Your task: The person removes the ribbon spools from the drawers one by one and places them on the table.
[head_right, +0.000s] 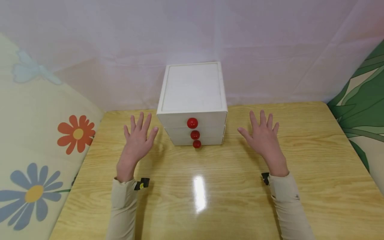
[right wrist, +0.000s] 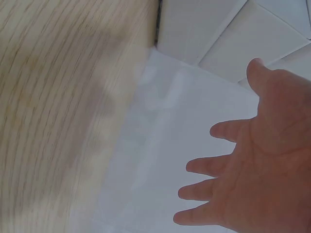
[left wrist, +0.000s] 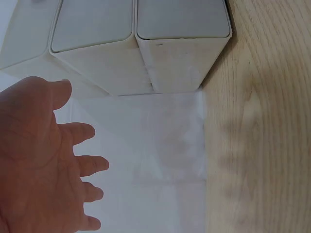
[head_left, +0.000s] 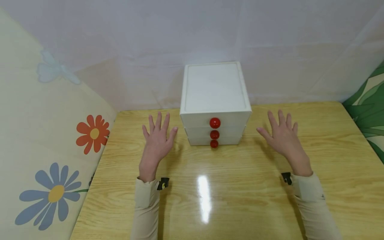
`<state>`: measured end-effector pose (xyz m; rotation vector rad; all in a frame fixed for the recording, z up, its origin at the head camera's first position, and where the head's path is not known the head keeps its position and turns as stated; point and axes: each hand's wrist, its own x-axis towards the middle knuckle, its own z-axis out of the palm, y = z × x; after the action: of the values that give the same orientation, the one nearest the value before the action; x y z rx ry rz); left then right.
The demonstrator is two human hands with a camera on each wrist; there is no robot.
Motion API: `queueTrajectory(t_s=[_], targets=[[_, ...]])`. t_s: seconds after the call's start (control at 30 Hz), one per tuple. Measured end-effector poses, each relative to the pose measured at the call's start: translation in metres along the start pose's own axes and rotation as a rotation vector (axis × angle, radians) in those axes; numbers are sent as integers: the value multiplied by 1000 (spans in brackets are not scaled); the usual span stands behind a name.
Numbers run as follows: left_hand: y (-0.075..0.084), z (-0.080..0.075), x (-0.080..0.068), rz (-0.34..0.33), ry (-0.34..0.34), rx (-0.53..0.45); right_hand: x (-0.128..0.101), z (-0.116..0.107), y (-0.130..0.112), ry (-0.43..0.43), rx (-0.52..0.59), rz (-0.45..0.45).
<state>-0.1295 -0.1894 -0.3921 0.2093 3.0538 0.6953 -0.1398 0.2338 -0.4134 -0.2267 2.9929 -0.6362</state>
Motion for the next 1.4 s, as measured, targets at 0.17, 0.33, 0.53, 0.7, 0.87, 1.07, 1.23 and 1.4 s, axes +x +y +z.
queueTrajectory(t_s=[0.17,0.33,0.53,0.7,0.87,1.07,1.23,1.4], targets=[[0,-1,0,6,5,-5,1,-1,1,-6,4,-1],[0,-1,0,9,11,-8,1,-1,0,-19,2,0],[1,-2,0,16,14,-25,0,-2,-1,-22,25,-10],[2,-4,0,16,11,-45,-1,-4,0,-45,46,-10],[6,-6,-1,95,51,-154,-3,-9,-5,-53,106,-47],[24,-8,-6,304,230,-542,-9,-14,-19,-12,263,-218],[45,-3,-2,488,443,-700,-17,-16,-39,159,303,-377],[59,4,5,495,523,-741,-27,-16,-58,282,363,-474]])
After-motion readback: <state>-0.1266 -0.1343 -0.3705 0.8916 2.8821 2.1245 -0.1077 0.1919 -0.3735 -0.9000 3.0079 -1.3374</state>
